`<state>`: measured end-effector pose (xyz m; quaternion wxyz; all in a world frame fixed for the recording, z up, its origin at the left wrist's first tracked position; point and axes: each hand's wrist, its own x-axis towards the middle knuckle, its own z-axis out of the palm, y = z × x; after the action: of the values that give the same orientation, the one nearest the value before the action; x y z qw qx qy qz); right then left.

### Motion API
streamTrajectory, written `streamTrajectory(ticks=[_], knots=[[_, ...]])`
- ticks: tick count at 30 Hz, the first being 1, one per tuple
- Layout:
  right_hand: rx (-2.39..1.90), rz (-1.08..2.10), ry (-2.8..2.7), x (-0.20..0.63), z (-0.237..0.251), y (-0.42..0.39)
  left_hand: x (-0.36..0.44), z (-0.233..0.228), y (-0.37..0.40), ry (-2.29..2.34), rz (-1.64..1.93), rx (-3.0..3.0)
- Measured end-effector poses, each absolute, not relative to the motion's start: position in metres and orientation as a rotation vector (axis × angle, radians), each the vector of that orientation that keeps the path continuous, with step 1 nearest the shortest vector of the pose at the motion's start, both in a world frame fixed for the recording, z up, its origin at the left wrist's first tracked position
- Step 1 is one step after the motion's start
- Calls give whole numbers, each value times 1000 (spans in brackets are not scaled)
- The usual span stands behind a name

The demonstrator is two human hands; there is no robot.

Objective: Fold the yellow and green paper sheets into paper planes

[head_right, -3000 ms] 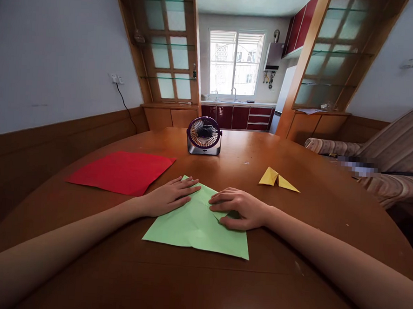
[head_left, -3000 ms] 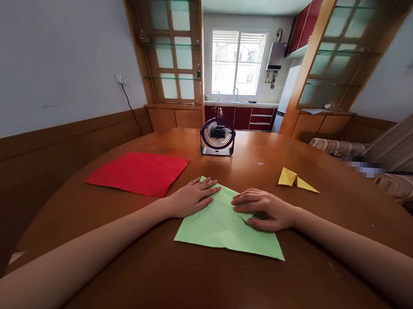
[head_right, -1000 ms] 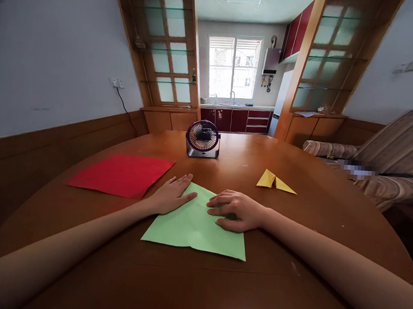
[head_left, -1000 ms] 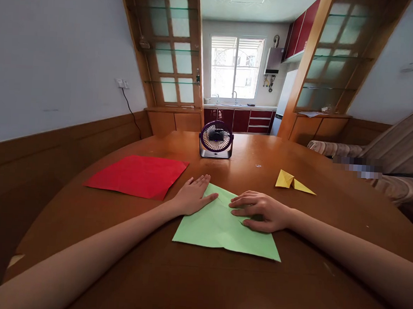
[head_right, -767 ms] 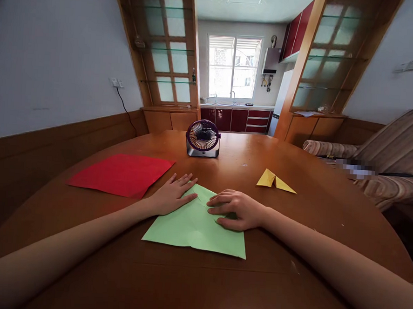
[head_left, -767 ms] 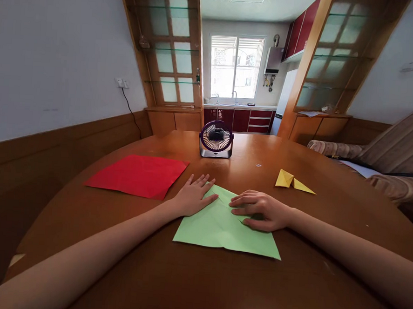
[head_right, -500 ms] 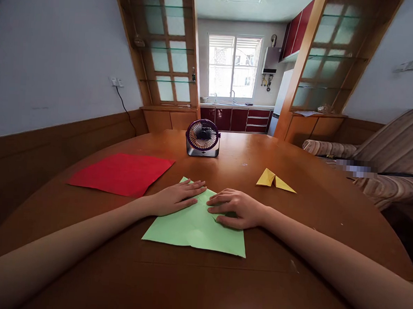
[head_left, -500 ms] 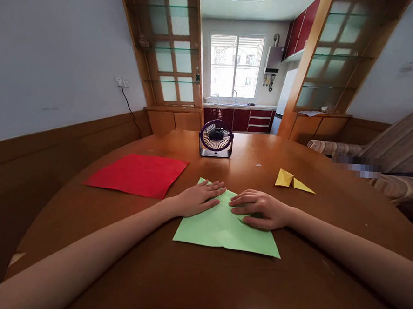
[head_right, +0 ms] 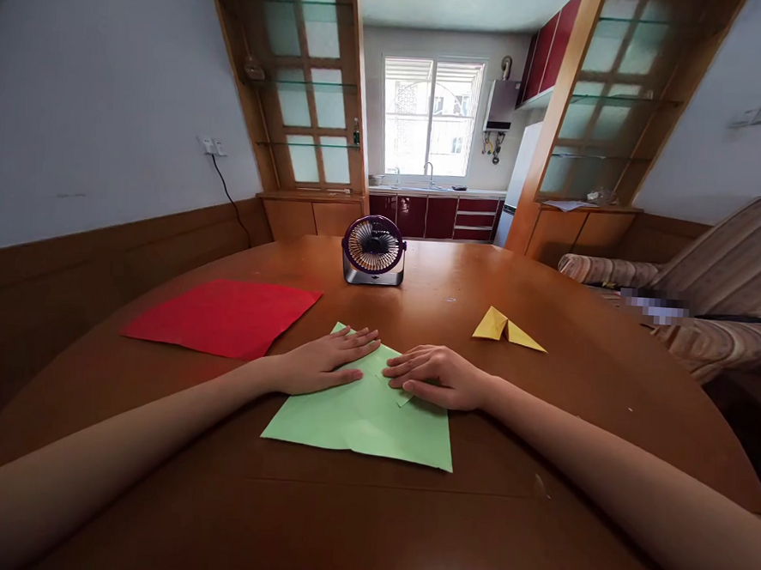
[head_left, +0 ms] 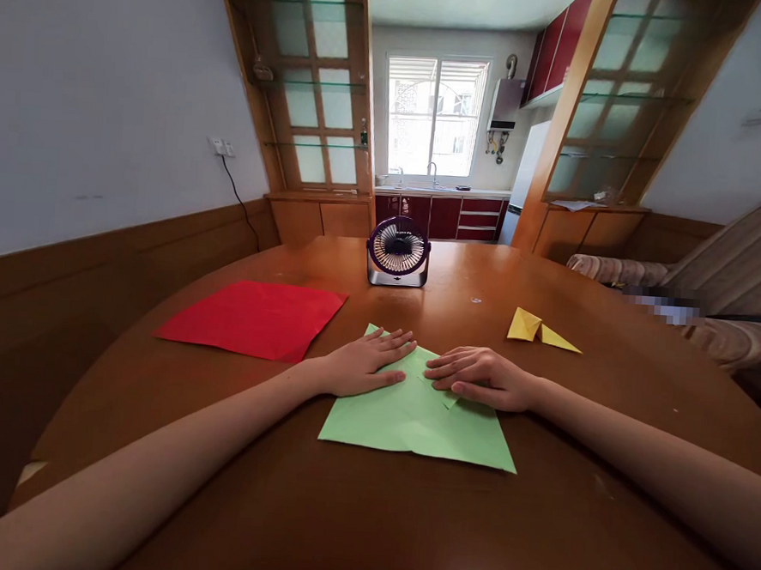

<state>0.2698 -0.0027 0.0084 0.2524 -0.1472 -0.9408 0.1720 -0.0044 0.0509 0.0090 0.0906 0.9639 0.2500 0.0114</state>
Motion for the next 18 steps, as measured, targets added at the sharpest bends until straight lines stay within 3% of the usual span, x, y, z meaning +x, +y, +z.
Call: streamTrajectory(ticks=[18], knots=[[-406, 322, -2554, 269, 2, -3, -6, 8, 52, 706, 34, 2884]])
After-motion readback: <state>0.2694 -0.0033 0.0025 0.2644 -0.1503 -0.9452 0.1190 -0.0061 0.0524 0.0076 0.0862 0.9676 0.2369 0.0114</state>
